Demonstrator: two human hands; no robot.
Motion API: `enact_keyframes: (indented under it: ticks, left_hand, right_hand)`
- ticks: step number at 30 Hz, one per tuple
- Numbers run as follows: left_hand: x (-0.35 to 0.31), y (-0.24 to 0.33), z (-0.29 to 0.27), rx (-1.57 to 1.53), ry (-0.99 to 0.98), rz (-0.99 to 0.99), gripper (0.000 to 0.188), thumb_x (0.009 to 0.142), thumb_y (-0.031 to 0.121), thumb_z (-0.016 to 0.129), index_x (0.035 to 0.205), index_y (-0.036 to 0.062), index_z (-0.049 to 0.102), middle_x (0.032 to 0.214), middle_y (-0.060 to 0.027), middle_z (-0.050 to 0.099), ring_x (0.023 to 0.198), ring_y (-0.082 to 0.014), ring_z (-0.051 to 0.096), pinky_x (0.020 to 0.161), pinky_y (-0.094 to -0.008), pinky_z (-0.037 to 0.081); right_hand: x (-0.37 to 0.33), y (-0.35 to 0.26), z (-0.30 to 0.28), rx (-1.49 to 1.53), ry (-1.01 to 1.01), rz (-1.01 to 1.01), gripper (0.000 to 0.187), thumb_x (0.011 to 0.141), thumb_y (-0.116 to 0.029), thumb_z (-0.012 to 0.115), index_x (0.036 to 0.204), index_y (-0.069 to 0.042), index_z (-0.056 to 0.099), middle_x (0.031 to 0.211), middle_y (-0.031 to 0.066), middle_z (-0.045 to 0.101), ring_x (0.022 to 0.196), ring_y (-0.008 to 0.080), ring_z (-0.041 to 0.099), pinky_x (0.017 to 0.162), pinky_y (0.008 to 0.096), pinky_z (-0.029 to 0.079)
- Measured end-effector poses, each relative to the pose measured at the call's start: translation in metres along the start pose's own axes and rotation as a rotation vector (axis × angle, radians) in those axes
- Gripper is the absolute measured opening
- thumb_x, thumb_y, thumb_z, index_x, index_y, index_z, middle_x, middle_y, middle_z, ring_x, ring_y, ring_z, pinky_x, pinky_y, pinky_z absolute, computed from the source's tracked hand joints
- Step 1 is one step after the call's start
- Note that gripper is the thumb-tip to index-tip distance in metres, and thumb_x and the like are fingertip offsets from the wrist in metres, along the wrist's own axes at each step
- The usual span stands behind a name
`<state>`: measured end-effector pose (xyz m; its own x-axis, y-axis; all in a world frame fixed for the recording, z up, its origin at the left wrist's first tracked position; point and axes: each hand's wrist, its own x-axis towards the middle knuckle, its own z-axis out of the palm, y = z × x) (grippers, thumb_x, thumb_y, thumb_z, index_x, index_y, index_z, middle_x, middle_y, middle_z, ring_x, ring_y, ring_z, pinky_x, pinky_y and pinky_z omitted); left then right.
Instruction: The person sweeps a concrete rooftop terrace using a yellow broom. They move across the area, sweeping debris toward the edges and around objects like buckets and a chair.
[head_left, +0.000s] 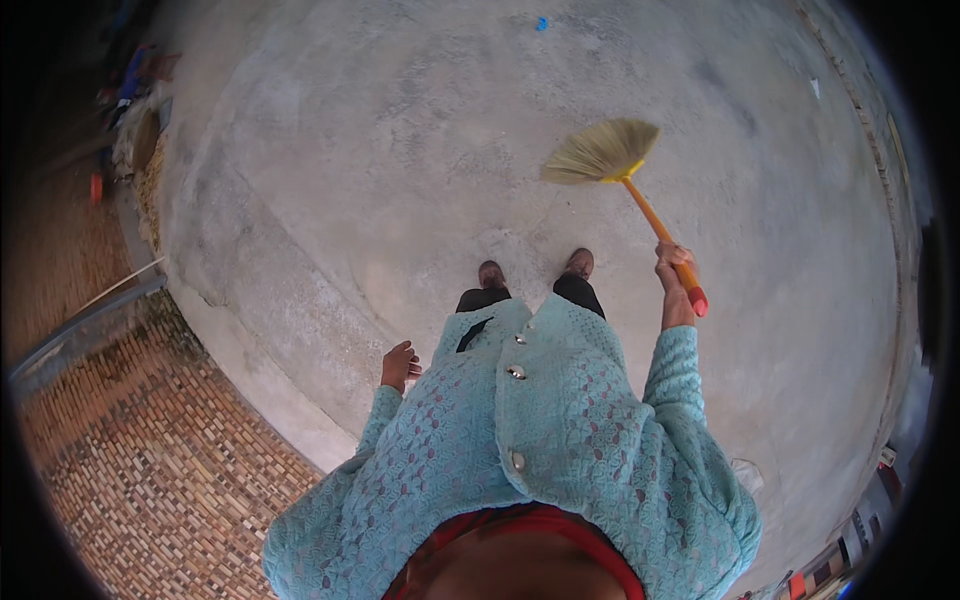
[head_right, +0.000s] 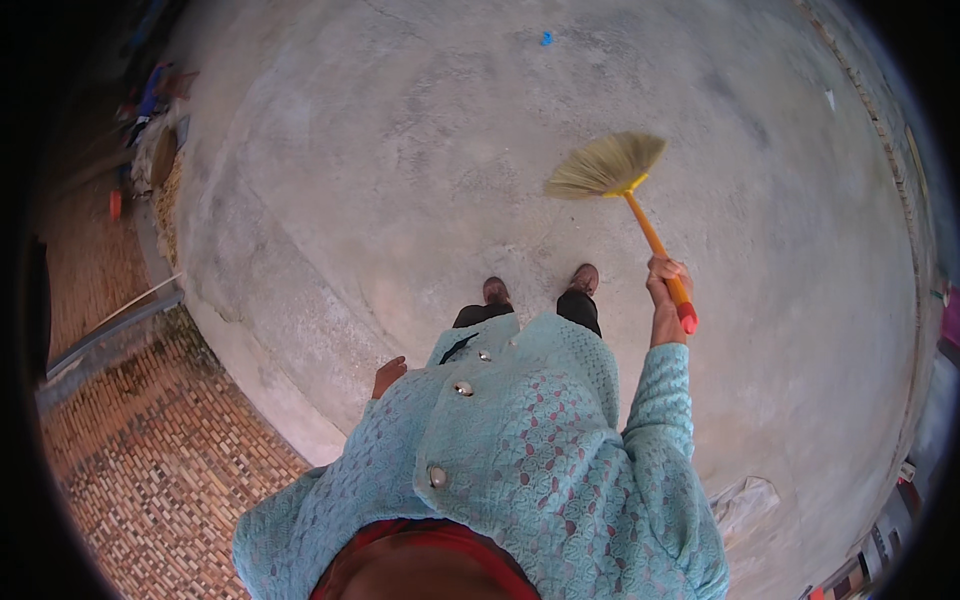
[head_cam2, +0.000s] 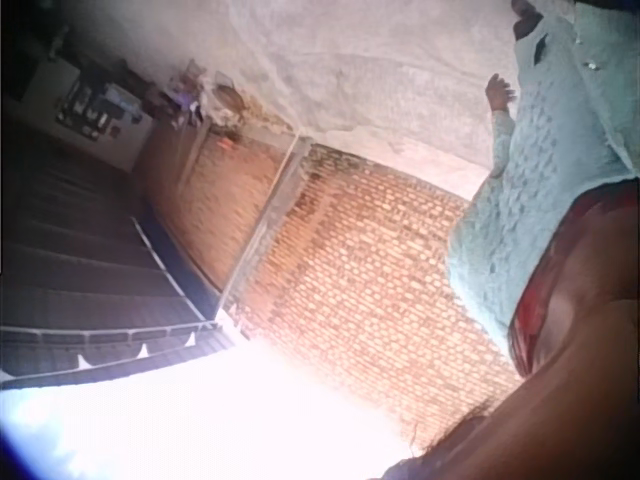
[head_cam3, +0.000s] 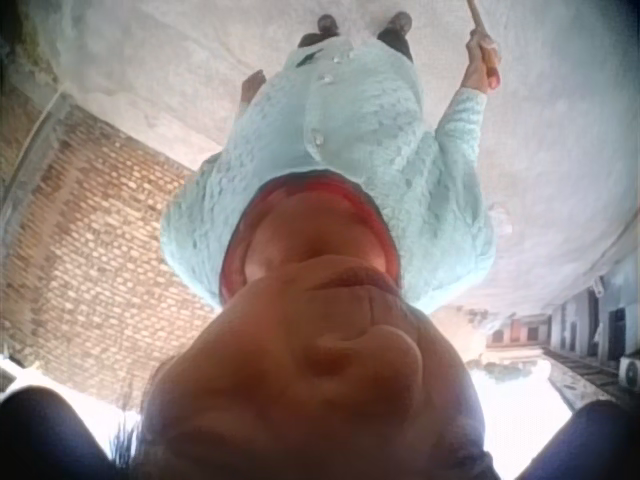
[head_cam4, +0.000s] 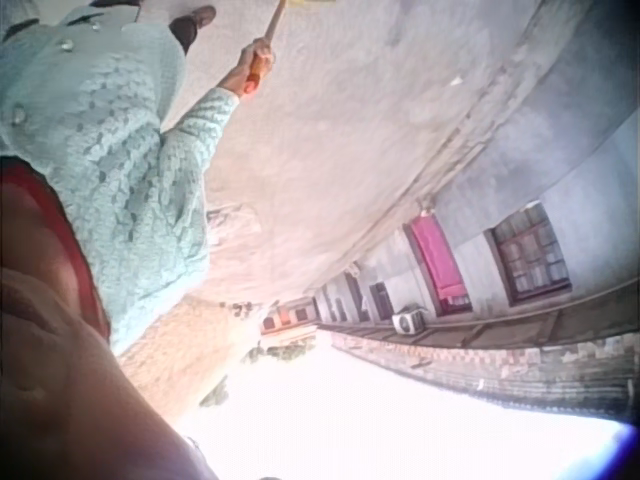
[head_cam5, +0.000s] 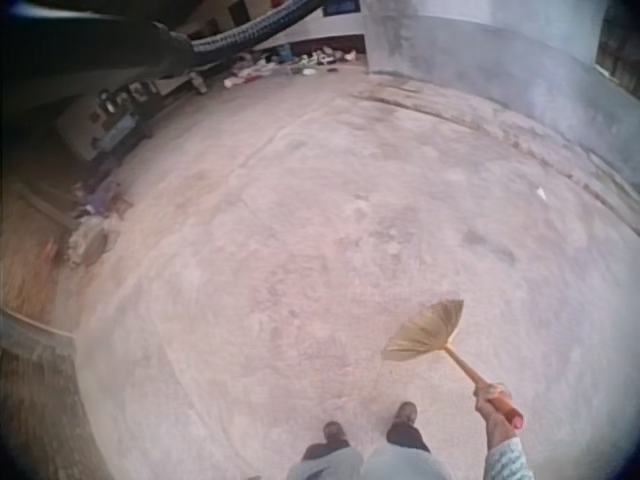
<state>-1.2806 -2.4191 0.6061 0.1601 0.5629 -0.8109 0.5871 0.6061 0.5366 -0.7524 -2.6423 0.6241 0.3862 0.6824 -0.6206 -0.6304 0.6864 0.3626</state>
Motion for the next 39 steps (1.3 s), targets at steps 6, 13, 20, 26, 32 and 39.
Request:
enact_keyframes:
  ticks: [6, 13, 20, 26, 32, 39]
  left_hand:
    - [0.039, 0.028, 0.018, -0.100, -0.054, -0.093, 0.041, 0.076, 0.010, 0.043, 0.117, 0.0029, 0.039, 0.066, -0.0066, 0.051, 0.046, -0.0147, 0.050, 0.038, -0.0289, 0.046]
    - [0.066, 0.015, 0.015, -0.099, -0.071, -0.074, 0.042, 0.077, 0.011, 0.044, 0.117, 0.0019, 0.039, 0.069, -0.0070, 0.053, 0.046, -0.0141, 0.050, 0.043, -0.0284, 0.046]
    - [0.116, -0.020, -0.007, 0.178, -0.103, 0.118, 0.039, 0.074, 0.010, 0.046, 0.110, -0.0051, 0.045, 0.085, -0.0101, 0.058, 0.067, -0.0135, 0.054, 0.059, -0.0245, 0.044]
    - [0.117, -0.008, -0.009, -0.034, -0.116, 0.013, 0.039, 0.076, 0.011, 0.045, 0.112, -0.0021, 0.044, 0.079, -0.0096, 0.057, 0.061, -0.0135, 0.052, 0.056, -0.0243, 0.043]
    - [0.071, 0.031, 0.007, -0.138, -0.038, -0.052, 0.041, 0.077, 0.011, 0.045, 0.116, 0.0014, 0.040, 0.067, -0.0055, 0.052, 0.049, -0.0127, 0.049, 0.046, -0.0262, 0.043]
    - [0.049, 0.096, 0.044, -0.033, -0.099, 0.040, 0.037, 0.078, 0.013, 0.045, 0.113, 0.0025, 0.043, 0.068, -0.0049, 0.052, 0.047, -0.0116, 0.050, 0.043, -0.0229, 0.044]
  right_hand:
    - [-0.087, -0.077, 0.001, -0.091, -0.176, -0.211, 0.009, 0.061, 0.008, 0.037, 0.069, 0.004, 0.034, 0.055, 0.0041, 0.037, 0.046, 0.0113, 0.038, 0.042, 0.0207, 0.037]
    - [-0.130, 0.004, -0.010, -0.381, -0.110, -0.159, 0.009, 0.065, 0.003, 0.038, 0.069, -0.002, 0.033, 0.056, 0.0016, 0.033, 0.046, 0.0087, 0.035, 0.045, 0.0198, 0.036]
    - [-0.147, 0.063, -0.015, -0.341, -0.012, 0.122, 0.010, 0.068, 0.000, 0.044, 0.072, -0.003, 0.034, 0.055, -0.0014, 0.035, 0.043, 0.0054, 0.034, 0.040, 0.0164, 0.035]
    - [-0.098, 0.084, -0.045, -0.341, -0.099, 0.289, 0.011, 0.070, 0.002, 0.042, 0.080, 0.001, 0.035, 0.060, 0.0002, 0.038, 0.045, 0.0056, 0.038, 0.041, 0.0173, 0.038]
    - [-0.068, 0.064, -0.057, -0.263, 0.019, 0.280, 0.011, 0.070, 0.002, 0.040, 0.078, 0.004, 0.033, 0.063, 0.0031, 0.038, 0.046, 0.0071, 0.042, 0.041, 0.0172, 0.040]
    - [-0.076, 0.056, 0.006, -0.454, -0.001, 0.003, 0.016, 0.068, 0.004, 0.038, 0.083, 0.005, 0.033, 0.063, 0.0050, 0.040, 0.047, 0.0089, 0.043, 0.046, 0.0175, 0.043]
